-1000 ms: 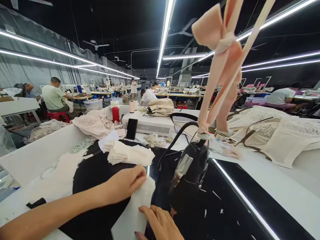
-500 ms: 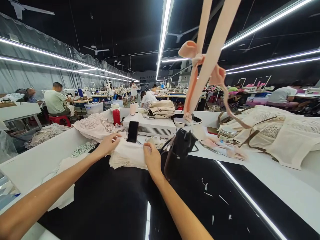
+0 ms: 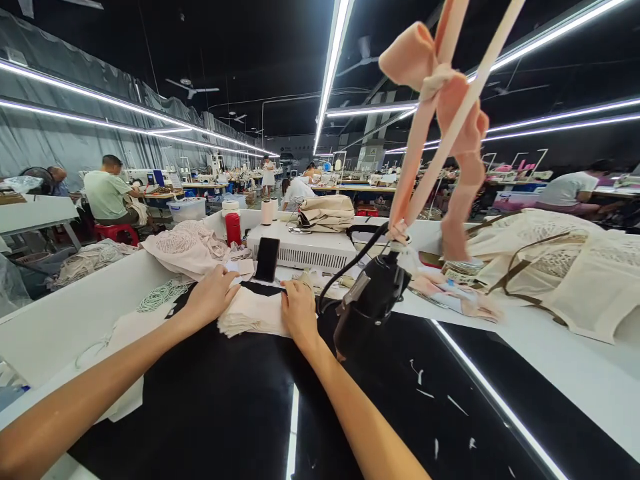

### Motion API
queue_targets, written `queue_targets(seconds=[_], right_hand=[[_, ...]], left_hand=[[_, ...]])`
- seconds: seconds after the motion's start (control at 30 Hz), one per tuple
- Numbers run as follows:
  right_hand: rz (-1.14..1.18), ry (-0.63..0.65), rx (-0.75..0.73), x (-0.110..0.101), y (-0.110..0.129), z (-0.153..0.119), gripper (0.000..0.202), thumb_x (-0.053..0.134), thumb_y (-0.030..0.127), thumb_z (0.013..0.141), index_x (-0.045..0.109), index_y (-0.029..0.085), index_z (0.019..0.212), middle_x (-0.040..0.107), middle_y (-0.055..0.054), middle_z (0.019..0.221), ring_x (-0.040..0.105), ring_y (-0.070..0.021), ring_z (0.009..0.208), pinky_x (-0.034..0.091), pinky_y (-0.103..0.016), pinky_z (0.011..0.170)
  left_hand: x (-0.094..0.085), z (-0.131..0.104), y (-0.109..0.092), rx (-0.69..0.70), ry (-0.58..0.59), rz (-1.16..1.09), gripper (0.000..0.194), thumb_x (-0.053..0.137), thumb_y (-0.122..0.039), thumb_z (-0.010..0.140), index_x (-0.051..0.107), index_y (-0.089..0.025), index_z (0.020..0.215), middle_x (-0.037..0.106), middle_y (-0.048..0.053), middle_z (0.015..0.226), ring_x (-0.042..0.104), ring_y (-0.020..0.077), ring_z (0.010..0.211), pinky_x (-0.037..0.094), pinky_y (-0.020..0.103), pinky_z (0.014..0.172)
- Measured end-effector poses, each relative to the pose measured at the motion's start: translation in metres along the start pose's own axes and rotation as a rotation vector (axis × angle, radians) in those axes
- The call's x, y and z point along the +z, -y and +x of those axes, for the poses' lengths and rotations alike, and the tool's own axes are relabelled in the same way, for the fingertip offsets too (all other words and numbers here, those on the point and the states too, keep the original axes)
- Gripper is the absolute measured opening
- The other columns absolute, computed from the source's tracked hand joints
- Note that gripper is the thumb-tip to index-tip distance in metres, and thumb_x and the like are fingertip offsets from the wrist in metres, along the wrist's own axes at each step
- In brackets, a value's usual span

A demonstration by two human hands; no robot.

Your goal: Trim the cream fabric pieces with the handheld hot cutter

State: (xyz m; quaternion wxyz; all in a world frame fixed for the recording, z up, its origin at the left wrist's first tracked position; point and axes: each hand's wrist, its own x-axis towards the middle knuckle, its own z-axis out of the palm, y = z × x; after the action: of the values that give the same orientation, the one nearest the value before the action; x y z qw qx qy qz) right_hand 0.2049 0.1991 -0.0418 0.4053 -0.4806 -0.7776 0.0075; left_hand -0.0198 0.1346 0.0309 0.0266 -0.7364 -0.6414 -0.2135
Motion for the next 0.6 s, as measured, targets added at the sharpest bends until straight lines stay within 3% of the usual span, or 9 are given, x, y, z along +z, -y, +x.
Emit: queue_targets(seconds=[0.1,0.2,0.37,0.6], right_hand=[[-0.022,0.044,-0.098,-0.002,0.011,0.000,0.024,0.065,0.033,0.101,0.067,0.018,0.120,0.069,-0.009,0.125,0.067,-0.0247,0.116,0.057,-0.049,0.101],[-0.043,0.097,-0.161,0.000,0.017,-0.002,0.025,0.065,0.032,0.101,0.067,0.017,0.121,0.069,-0.009,0.125,0.068,-0.0242,0.114,0.058,-0.048,0.100],[-0.110,0.186,-0.158,0.006,0.011,-0.013,0.027,0.065,0.034,0.101,0.066,0.018,0.123,0.069,-0.009,0.125,0.069,-0.0237,0.111,0.059,-0.047,0.097],[-0.157,0.202,-0.139,0.006,0.013,-0.030,0.029,0.064,0.035,0.101,0.065,0.019,0.126,0.067,-0.010,0.131,0.067,-0.0248,0.115,0.058,-0.048,0.100]], left_hand=[[0.000,0.004,-0.015,0.145,0.007,0.004,0.033,0.044,-0.026,0.107,0.063,-0.020,0.132,0.058,0.013,0.141,0.054,0.0292,0.134,0.042,0.043,0.115],[0.011,0.007,-0.023,0.231,0.069,-0.008,0.033,0.042,-0.026,0.108,0.063,-0.022,0.133,0.058,0.010,0.147,0.049,0.0248,0.141,0.037,0.042,0.122],[0.035,0.000,-0.011,0.157,0.182,-0.005,0.038,0.048,-0.034,0.106,0.060,-0.021,0.139,0.054,0.016,0.153,0.044,0.0367,0.147,0.033,0.066,0.120],[0.052,-0.011,0.006,0.079,0.228,-0.084,0.045,0.040,-0.035,0.107,0.050,-0.022,0.149,0.048,0.016,0.159,0.040,0.0299,0.151,0.035,0.059,0.121]])
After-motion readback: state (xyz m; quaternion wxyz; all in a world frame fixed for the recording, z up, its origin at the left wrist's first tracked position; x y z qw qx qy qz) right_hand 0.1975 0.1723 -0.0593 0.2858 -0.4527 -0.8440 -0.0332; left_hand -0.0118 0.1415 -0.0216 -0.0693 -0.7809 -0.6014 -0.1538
